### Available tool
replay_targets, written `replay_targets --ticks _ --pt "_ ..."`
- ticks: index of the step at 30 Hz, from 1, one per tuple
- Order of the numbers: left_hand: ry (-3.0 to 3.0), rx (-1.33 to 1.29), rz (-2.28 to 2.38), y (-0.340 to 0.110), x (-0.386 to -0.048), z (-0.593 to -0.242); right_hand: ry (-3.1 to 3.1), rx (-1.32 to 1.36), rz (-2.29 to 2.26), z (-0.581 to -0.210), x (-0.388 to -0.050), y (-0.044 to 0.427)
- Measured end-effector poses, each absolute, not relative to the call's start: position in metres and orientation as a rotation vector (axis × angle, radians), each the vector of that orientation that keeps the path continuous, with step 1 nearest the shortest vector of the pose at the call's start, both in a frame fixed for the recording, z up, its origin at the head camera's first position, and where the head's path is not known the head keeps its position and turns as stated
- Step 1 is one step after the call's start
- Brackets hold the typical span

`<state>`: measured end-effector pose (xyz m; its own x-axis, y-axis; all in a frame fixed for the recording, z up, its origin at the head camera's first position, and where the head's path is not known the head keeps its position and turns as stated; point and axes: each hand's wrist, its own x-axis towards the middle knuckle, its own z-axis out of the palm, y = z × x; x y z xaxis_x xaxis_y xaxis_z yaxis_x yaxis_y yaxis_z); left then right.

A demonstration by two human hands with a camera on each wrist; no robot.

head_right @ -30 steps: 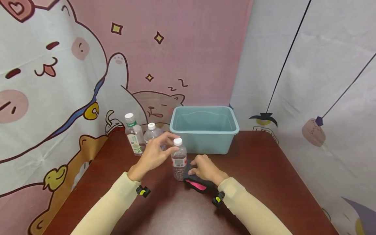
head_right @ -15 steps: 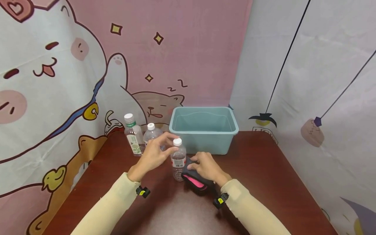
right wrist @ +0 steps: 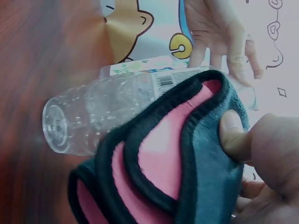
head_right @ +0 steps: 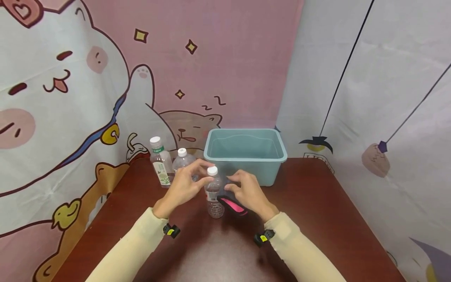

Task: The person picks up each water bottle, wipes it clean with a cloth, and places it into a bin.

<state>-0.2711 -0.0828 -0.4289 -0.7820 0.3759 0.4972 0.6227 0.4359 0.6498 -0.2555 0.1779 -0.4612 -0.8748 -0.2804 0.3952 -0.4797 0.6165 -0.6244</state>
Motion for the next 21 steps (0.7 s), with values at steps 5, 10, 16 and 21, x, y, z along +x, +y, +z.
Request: replay_targets --ticks 5,10,16,21 --pt "-2.412 -0.883 -1.239 -0.082 -0.27 -0.428 -2.493 0.606 1.11 -0.451 -0.255 0.171" --pt "-2.417 -0.849 -1.224 -0.083 -0.268 -0.428 -2.46 0.625 1.105 -0.444 -0.256 0.164" --pt "-2.414 -0.867 -1.222 -0.082 -0.269 -0.427 -2.453 0.622 1.112 -0.441 -0.253 0.165" --pt "-2.432 -0.897 -1.235 -0.079 -0.269 -0.426 -2.497 0.609 1.123 -0.44 -0.251 0.171"
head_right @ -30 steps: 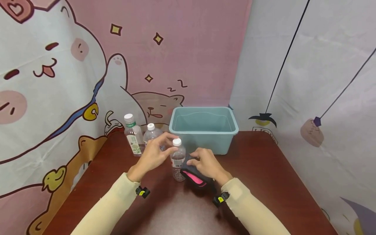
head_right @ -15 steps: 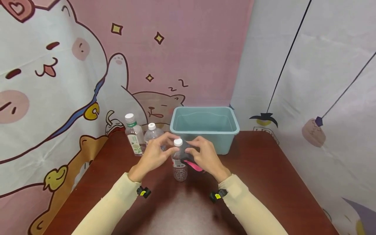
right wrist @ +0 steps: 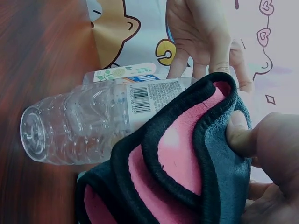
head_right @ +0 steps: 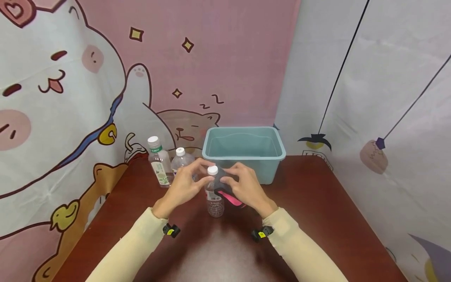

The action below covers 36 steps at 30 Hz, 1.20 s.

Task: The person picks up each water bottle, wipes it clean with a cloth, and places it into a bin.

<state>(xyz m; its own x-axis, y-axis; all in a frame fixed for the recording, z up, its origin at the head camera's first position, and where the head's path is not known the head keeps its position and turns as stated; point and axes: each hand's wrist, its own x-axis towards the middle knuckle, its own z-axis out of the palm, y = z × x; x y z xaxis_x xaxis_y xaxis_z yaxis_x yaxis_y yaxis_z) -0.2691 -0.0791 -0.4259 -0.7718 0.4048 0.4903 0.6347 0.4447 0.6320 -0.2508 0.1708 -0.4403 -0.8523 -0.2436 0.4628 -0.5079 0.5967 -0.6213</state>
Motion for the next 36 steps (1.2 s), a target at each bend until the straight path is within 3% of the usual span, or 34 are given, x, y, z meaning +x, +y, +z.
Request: replay_targets --ticks 36 --pt "-2.441 -0.743 -1.412 -0.066 -0.264 -0.424 -2.498 0.542 1.064 -0.443 -0.243 0.204"
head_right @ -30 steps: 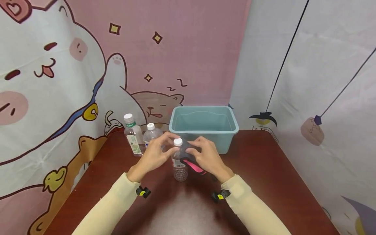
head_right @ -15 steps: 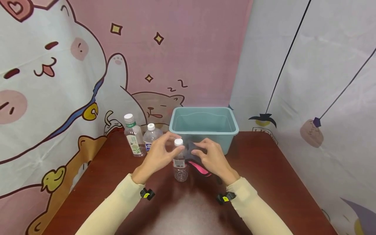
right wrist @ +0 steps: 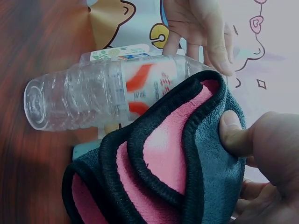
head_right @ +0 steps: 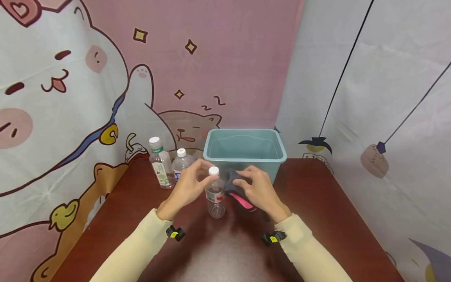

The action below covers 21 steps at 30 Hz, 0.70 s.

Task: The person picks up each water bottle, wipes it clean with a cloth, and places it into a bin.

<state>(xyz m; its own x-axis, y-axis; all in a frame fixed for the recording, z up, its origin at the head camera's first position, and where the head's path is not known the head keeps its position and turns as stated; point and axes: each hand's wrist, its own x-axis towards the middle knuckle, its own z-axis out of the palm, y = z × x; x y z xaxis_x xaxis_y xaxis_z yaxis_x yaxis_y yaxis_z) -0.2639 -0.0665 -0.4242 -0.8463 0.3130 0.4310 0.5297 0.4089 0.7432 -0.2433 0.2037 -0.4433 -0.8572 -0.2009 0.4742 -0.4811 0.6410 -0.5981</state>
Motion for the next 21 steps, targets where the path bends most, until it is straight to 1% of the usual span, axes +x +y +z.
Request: replay_targets --ticks 6,12,21 --pt "-2.47 -0.799 -1.425 -0.072 -0.266 -0.422 -2.503 0.541 1.072 -0.444 -0.242 0.207" --pt "-2.525 -0.786 -1.409 -0.075 -0.268 -0.419 -2.505 0.552 1.055 -0.442 -0.245 0.207" --pt "-2.518 -0.805 -1.299 -0.073 -0.265 -0.421 -2.48 0.57 1.089 -0.434 -0.249 0.19"
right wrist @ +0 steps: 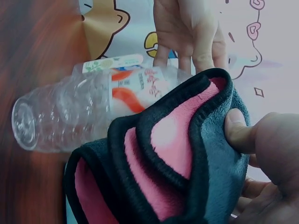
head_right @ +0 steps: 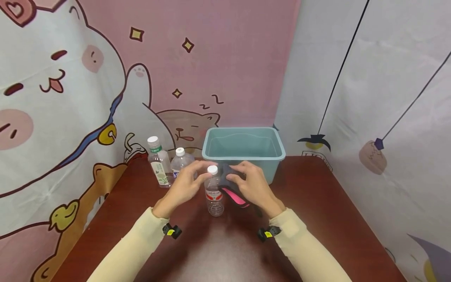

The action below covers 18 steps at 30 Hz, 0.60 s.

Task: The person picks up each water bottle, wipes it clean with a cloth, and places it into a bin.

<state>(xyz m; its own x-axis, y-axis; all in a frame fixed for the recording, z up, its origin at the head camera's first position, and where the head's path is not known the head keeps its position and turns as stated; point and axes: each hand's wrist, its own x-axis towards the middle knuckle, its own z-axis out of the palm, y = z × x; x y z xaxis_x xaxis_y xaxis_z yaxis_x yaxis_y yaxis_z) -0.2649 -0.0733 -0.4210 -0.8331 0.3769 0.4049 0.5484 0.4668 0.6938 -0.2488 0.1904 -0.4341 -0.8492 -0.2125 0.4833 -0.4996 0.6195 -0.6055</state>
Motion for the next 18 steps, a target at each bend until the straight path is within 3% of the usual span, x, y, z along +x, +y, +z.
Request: replay_targets --ticks 18 --pt "-2.471 -0.849 -1.194 -0.076 -0.266 -0.42 -2.529 0.678 1.014 -0.436 -0.254 0.173"
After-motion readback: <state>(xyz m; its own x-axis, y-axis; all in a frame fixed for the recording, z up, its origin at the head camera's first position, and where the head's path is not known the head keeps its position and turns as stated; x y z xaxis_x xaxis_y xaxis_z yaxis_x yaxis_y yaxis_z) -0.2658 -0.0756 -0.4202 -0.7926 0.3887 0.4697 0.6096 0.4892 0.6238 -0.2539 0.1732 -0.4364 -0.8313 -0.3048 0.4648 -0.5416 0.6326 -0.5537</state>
